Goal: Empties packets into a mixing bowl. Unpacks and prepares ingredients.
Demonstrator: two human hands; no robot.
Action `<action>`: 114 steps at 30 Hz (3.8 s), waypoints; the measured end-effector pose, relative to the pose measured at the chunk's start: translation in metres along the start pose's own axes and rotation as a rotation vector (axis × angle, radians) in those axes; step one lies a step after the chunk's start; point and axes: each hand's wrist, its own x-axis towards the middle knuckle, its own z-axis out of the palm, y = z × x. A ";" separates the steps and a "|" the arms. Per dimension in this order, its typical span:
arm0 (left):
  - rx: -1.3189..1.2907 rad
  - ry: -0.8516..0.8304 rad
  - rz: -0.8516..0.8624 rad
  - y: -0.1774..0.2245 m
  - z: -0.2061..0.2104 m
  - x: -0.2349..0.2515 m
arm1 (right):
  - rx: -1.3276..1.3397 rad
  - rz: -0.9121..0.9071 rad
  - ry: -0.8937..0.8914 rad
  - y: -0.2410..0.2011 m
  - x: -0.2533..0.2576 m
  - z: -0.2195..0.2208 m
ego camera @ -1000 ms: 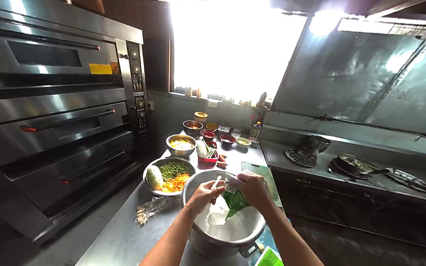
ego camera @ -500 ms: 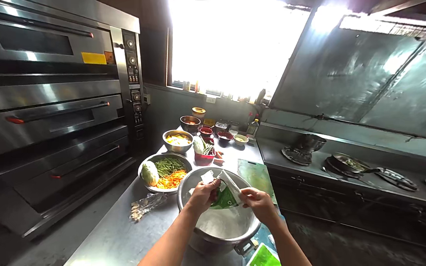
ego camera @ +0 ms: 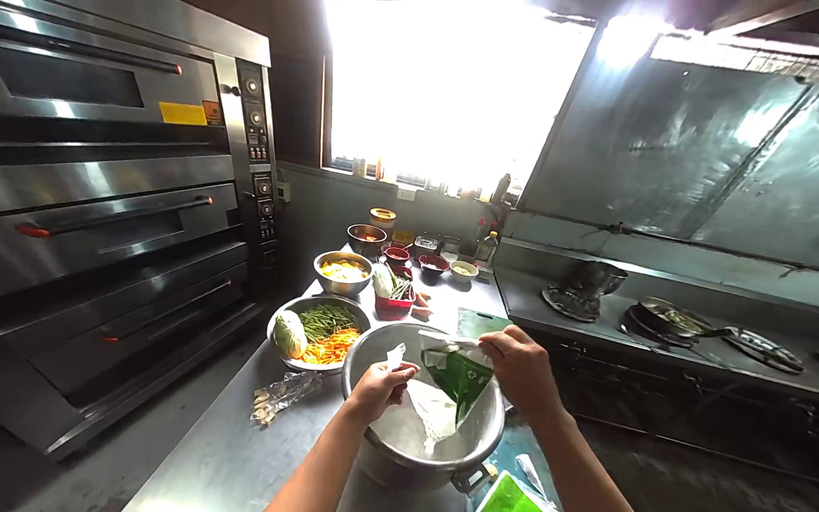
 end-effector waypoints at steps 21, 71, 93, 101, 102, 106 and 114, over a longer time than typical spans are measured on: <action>-0.079 -0.174 0.062 -0.001 0.025 0.005 | 0.109 -0.017 -0.102 -0.005 0.021 0.002; -0.398 0.440 -0.105 0.013 -0.001 0.011 | 0.414 0.485 0.061 0.032 0.038 -0.060; -0.224 0.402 -0.092 0.009 0.002 0.002 | 0.087 0.219 -0.108 0.005 0.042 -0.072; -0.186 0.399 -0.101 0.008 -0.001 0.008 | 0.131 0.277 -0.202 0.026 0.050 -0.076; -0.188 0.405 -0.099 0.008 -0.001 0.008 | 0.139 0.273 -0.224 0.028 0.052 -0.077; -0.170 0.451 -0.105 0.009 0.002 0.006 | 0.145 0.323 -0.185 0.036 0.043 -0.080; -0.152 0.415 -0.117 0.003 0.001 0.009 | 0.134 0.380 -0.173 0.046 0.020 -0.077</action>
